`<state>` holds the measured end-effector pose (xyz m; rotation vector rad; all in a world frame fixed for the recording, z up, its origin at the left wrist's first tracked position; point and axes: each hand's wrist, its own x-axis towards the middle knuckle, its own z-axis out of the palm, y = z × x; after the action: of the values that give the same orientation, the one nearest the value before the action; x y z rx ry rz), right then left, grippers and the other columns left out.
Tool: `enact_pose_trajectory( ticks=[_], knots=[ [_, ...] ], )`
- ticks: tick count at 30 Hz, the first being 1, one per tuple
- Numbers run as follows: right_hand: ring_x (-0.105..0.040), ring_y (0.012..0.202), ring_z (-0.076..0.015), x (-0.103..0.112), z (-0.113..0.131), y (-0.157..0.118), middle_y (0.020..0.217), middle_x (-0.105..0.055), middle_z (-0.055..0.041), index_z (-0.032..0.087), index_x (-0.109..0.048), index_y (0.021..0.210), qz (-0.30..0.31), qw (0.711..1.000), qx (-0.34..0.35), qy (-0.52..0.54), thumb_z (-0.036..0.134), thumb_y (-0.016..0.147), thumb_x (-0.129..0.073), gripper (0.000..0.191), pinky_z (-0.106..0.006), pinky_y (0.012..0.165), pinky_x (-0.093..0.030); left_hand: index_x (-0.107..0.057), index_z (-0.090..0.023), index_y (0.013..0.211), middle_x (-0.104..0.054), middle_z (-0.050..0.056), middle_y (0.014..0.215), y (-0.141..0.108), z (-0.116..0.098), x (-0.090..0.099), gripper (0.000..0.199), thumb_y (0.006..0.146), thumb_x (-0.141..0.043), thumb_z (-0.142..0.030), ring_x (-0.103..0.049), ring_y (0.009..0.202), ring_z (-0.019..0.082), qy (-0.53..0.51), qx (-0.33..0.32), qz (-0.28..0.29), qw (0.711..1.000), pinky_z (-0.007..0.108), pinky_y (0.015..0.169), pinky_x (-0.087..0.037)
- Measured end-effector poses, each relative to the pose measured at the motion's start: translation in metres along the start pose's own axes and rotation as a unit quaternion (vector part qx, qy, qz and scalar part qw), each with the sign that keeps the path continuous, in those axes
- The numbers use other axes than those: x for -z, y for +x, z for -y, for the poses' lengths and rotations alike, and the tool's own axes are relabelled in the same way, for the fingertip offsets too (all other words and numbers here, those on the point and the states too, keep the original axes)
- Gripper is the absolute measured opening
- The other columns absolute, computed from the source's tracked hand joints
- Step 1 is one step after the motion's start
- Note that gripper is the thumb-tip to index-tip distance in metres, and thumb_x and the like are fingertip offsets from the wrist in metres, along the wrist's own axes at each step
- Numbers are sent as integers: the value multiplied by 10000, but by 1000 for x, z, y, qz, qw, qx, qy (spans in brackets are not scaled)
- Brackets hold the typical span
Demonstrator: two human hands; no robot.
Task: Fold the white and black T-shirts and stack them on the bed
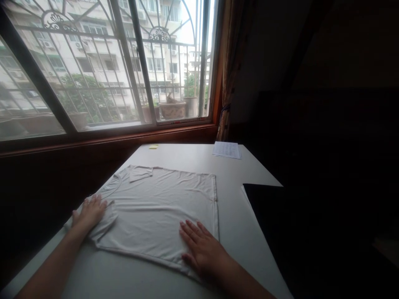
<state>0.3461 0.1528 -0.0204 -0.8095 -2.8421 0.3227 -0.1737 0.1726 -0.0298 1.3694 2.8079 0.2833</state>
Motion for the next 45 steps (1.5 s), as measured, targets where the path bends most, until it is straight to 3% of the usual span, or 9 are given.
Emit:
enact_pose_trajectory(
  ticks=[11, 14, 17, 20, 24, 28, 34, 39, 45],
  knots=[
    [-211, 1532, -310, 22, -68, -61, 1663, -247, -23, 343, -217, 1599, 19, 996, -77, -37, 688, 970, -404, 742, -543, 1238, -169, -236, -199, 1606, -170, 113, 1687, -72, 9, 1, 670, 1006, -206, -495, -98, 1537, 410, 7, -2, 6, 1000, 746, 1114, -223],
    [-263, 1513, -338, 23, -81, -85, 1643, -321, -52, 315, -361, 1566, -26, 986, -149, -75, 714, 944, -427, 741, -557, 1214, -234, -354, -171, 1566, -248, 133, 1662, -87, 14, 4, 659, 978, -299, -463, -114, 1521, 456, 31, -83, -47, 995, 754, 1103, -241],
    [-397, 1437, -351, 28, -76, -104, 1582, -432, -103, 254, -513, 1482, -83, 971, -206, -87, 629, 957, -483, 646, -525, 1143, -378, -589, -216, 1402, -465, 135, 1538, -100, 11, 16, 555, 926, -444, -460, -263, 1483, 423, 6, -219, -86, 972, 624, 1162, -287],
    [-610, 1188, -300, 36, -59, -116, 1322, -644, -137, 217, -650, 1305, -115, 961, -250, -32, 432, 974, -483, 428, -449, 1013, -505, -711, -279, 1191, -662, 102, 1270, -119, -4, 31, 366, 943, -515, -463, -536, 1262, 325, -79, -372, -18, 925, 455, 1080, -436],
    [-689, 853, -245, 39, -35, -132, 976, -710, -94, 216, -714, 1081, -129, 934, -320, 89, 387, 918, -489, 326, -368, 788, -573, -727, -275, 1027, -708, 57, 1041, -155, -30, 44, 209, 974, -550, -373, -602, 1007, 240, -129, -470, 92, 868, 339, 893, -501],
    [-683, 775, -222, 37, -20, -141, 949, -721, -52, 249, -698, 1139, -138, 902, -362, 192, 446, 859, -568, 367, -336, 724, -566, -713, -258, 935, -685, 44, 958, -177, -40, 45, 162, 973, -569, -324, -585, 908, 210, -119, -483, 125, 858, 300, 814, -484],
    [-669, 752, -207, 34, -8, -136, 945, -717, -40, 257, -678, 1195, -162, 865, -403, 251, 480, 815, -624, 444, -323, 723, -559, -681, -243, 942, -652, 38, 913, -183, -37, 38, 108, 951, -576, -264, -588, 814, 176, -121, -474, 152, 859, 259, 719, -464],
    [-674, 753, -208, 31, -9, -135, 916, -710, -34, 269, -685, 1194, -166, 865, -396, 260, 485, 813, -623, 442, -320, 700, -558, -660, -215, 893, -647, 49, 904, -187, -36, 38, 122, 929, -544, -215, -574, 758, 164, -106, -473, 159, 860, 259, 672, -446],
    [-713, 885, -254, 36, -10, -141, 949, -725, -65, 257, -692, 1189, -179, 844, -367, 347, 551, 846, -611, 458, -364, 811, -582, -634, -215, 871, -647, 48, 906, -195, -38, 46, 147, 914, -497, -185, -567, 756, 173, -69, -480, 141, 863, 279, 671, -433]
  ],
)
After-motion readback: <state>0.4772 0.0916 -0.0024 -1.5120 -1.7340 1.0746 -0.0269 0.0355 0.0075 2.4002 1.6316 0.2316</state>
